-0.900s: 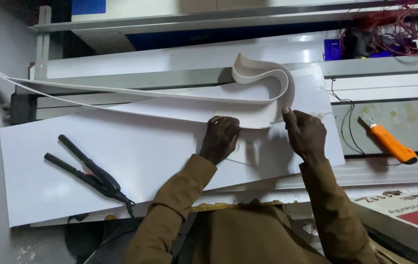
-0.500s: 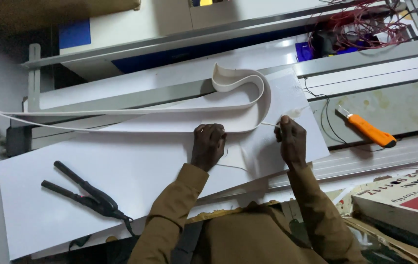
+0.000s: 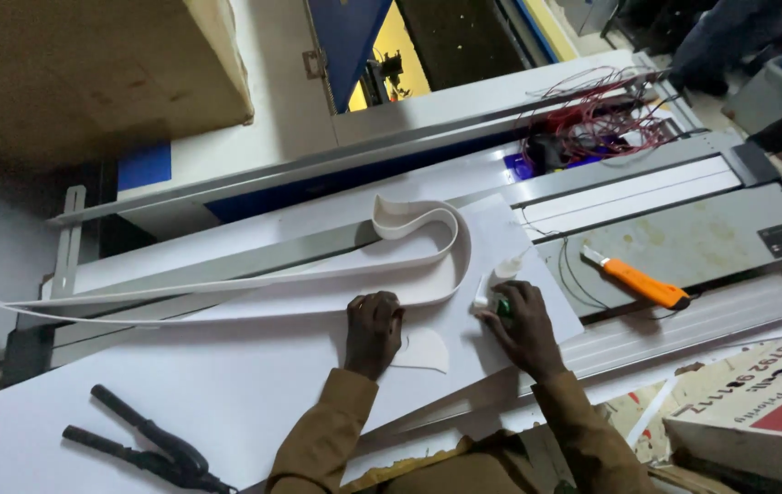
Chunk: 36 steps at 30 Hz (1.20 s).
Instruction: Joining a flexible plastic strip to a sign base using liquid adhesive to create a 3D curved shape.
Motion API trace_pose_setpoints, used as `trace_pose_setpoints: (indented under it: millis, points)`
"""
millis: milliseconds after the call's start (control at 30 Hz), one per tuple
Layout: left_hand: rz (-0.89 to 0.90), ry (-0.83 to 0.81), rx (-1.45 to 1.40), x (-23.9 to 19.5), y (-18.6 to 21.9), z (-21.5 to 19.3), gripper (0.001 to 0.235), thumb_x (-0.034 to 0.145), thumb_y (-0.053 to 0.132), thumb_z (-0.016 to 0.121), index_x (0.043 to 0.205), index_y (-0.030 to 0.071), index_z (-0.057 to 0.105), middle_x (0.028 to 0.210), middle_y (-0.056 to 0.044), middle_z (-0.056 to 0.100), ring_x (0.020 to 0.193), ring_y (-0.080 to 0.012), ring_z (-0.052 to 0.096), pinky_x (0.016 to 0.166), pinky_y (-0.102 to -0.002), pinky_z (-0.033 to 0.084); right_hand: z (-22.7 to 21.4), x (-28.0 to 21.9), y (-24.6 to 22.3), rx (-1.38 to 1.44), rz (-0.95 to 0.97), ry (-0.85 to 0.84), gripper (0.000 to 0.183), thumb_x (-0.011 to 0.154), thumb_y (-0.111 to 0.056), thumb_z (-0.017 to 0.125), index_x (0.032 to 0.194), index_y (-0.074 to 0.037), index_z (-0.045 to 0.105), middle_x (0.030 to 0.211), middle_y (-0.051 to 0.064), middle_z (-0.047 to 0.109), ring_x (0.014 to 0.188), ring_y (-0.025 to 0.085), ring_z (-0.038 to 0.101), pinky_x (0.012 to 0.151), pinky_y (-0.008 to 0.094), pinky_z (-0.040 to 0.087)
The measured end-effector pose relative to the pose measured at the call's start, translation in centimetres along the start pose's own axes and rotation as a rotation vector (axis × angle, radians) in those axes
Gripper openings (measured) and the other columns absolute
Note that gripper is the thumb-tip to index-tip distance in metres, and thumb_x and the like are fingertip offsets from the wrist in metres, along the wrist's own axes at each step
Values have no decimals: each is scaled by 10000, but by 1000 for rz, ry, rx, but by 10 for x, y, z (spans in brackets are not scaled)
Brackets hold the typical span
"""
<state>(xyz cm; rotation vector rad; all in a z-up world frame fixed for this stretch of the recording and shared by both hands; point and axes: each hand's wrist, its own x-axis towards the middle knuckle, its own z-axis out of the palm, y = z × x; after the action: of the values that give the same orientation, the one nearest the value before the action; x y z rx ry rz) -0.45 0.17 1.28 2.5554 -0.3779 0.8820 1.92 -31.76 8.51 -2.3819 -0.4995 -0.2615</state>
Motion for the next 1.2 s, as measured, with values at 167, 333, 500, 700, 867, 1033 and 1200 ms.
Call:
trace_pose_setpoints:
  millis: [167, 333, 500, 700, 867, 1033, 1200]
  points:
    - [27, 21, 49, 8, 0, 0, 353, 876, 173, 947, 1035, 208, 633, 1007, 39, 743, 993, -190, 772, 1057, -399, 487, 0, 26, -22, -48, -141, 165, 310, 1011, -269, 857, 1256, -98, 774, 1163, 137, 725, 1160, 396, 735, 986, 500, 620]
    - [-17, -7, -15, 5, -3, 4, 385, 842, 137, 950, 1037, 219, 628, 994, 48, 724, 972, -192, 763, 1025, -407, 520, 33, 61, -36, -74, -413, 72, 172, 990, -188, 866, 1145, -141, 809, 1109, 84, 762, 1171, 355, 763, 995, 504, 628]
    - [14, -29, 62, 6, -2, 0, 514, 734, 132, 998, 1058, 231, 612, 1006, 51, 708, 988, -194, 744, 1040, -425, 510, 72, 71, -32, -108, -624, -70, 100, 1055, -198, 773, 1074, -104, 744, 1010, 114, 752, 1095, 366, 772, 1021, 524, 615]
    - [26, -36, 124, 3, -4, 10, 514, 733, 133, 988, 1040, 241, 591, 959, 68, 653, 980, -178, 713, 1047, -414, 489, 90, 68, -42, -164, -628, -7, 186, 1086, -261, 735, 975, -113, 723, 935, 83, 711, 1034, 339, 757, 903, 468, 613]
    - [4, -63, 65, 1, -7, 7, 526, 725, 134, 980, 1057, 232, 584, 981, 50, 644, 993, -210, 713, 1030, -444, 508, 79, 66, -42, -69, -662, -59, 131, 1128, -193, 657, 1063, -98, 720, 998, 120, 716, 1105, 384, 750, 910, 484, 619]
    - [4, -62, 66, 4, -6, 8, 525, 711, 130, 986, 1041, 215, 586, 959, 34, 637, 959, -221, 707, 1029, -455, 495, 66, 69, -42, -264, -792, -42, 90, 1112, -139, 670, 1109, -88, 744, 986, 112, 746, 1093, 343, 766, 958, 451, 598]
    - [5, -64, 106, 0, 2, 4, 451, 761, 99, 917, 1037, 239, 589, 993, 51, 639, 999, -214, 706, 1066, -453, 449, 93, 68, -30, -288, -805, -27, 84, 1067, -176, 701, 1095, -110, 745, 921, 91, 712, 1047, 333, 757, 993, 486, 583]
